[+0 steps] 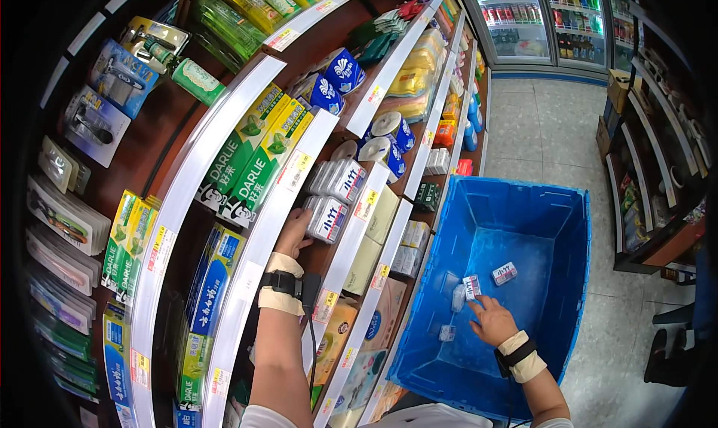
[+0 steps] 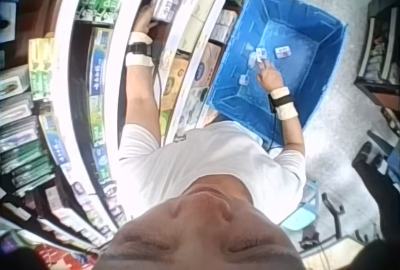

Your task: The person takes various packaged goods, including boxes of tissues, toothpaste, and other toiletries, from a blue plastic crate and places them onto the shelves of a retail store. The person handles items one by one, arranging them neatly on the shelf.

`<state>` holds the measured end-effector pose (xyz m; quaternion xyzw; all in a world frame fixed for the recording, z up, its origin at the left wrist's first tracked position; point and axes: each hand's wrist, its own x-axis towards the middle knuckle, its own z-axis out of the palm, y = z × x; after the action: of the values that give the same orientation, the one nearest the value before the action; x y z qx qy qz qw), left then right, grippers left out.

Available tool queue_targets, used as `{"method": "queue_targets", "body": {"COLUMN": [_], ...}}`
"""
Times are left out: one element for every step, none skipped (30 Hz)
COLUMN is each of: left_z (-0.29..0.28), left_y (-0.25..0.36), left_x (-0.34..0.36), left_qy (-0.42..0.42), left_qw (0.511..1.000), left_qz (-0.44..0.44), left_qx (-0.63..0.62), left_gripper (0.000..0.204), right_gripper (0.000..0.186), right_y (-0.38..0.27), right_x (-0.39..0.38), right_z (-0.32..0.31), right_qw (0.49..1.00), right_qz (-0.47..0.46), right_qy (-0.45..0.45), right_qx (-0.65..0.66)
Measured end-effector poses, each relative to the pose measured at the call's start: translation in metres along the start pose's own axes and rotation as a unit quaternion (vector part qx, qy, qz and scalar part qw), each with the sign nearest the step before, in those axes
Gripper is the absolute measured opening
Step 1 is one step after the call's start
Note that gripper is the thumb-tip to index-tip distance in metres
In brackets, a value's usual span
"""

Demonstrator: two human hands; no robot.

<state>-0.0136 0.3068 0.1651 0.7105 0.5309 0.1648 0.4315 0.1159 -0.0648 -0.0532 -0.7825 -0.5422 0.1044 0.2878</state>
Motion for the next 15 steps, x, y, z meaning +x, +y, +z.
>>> {"method": "queue_targets", "body": {"left_z": [0.0, 0.001, 0.001, -0.001, -0.003, -0.006, -0.004, -0.003, -0.002, -0.001, -0.001, -0.001, 0.0, -0.002, -0.005], "left_y": [0.0, 0.0, 0.0, -0.002, -0.004, -0.007, -0.004, -0.001, 0.002, 0.002, 0.003, 0.004, 0.004, 0.004, 0.005], "left_x": [0.0, 0.0, 0.001, 0.002, 0.004, 0.006, 0.004, 0.003, 0.001, 0.001, 0.001, 0.0, 0.0, -0.001, 0.0], "left_qy": [0.003, 0.006, 0.009, 0.007, 0.005, 0.003, -0.002, -0.007, -0.013, -0.013, -0.013, -0.013, -0.015, -0.018, -0.02], "left_qw": [1.0, 1.0, 1.0, 1.0, 1.0, 1.0, 1.0, 1.0, 1.0, 1.0, 1.0, 1.0, 1.0, 1.0, 1.0], "left_qz": [0.0, -0.001, -0.001, -0.004, -0.008, -0.011, -0.011, -0.01, -0.01, -0.009, -0.007, -0.005, -0.008, -0.011, -0.014], "left_qx": [0.006, 0.012, 0.017, 0.014, 0.011, 0.008, 0.01, 0.012, 0.015, 0.014, 0.014, 0.015, 0.014, 0.013, 0.013], "left_gripper": [0.063, 0.063, 0.063, 0.063, 0.063, 0.063, 0.062, 0.062, 0.062, 0.061, 0.06, 0.059, 0.059, 0.058, 0.058], "right_gripper": [0.039, 0.039, 0.039, 0.039, 0.039, 0.039, 0.039, 0.039, 0.039, 0.039, 0.039, 0.039, 0.039, 0.039, 0.039], "right_y": [0.0, 0.001, 0.002, 0.001, 0.0, -0.001, 0.0, 0.001, 0.002, 0.002, 0.003, 0.003, 0.004, 0.005, 0.006], "right_x": [0.0, -0.001, -0.001, -0.001, -0.001, -0.001, -0.002, -0.003, -0.003, -0.004, -0.004, -0.005, -0.006, -0.006, -0.005], "right_z": [0.0, 0.001, 0.001, 0.002, 0.002, 0.002, 0.002, 0.004, 0.005, 0.006, 0.006, 0.006, 0.007, 0.009, 0.011], "right_qw": [1.0, 1.0, 1.0, 1.0, 1.0, 1.0, 1.0, 1.0, 1.0, 1.0, 1.0, 1.0, 1.0, 1.0, 1.0], "right_qz": [0.0, 0.0, 0.0, 0.001, 0.002, 0.002, 0.004, 0.006, 0.008, 0.008, 0.009, 0.01, 0.012, 0.014, 0.017], "right_qy": [0.001, 0.003, 0.005, 0.004, 0.003, 0.002, 0.002, 0.001, 0.001, -0.001, -0.002, -0.003, -0.007, -0.01, -0.012], "right_qx": [0.0, 0.0, 0.0, 0.002, 0.003, 0.006, 0.004, 0.002, 0.001, 0.001, 0.0, 0.0, 0.0, 0.001, 0.002]}}
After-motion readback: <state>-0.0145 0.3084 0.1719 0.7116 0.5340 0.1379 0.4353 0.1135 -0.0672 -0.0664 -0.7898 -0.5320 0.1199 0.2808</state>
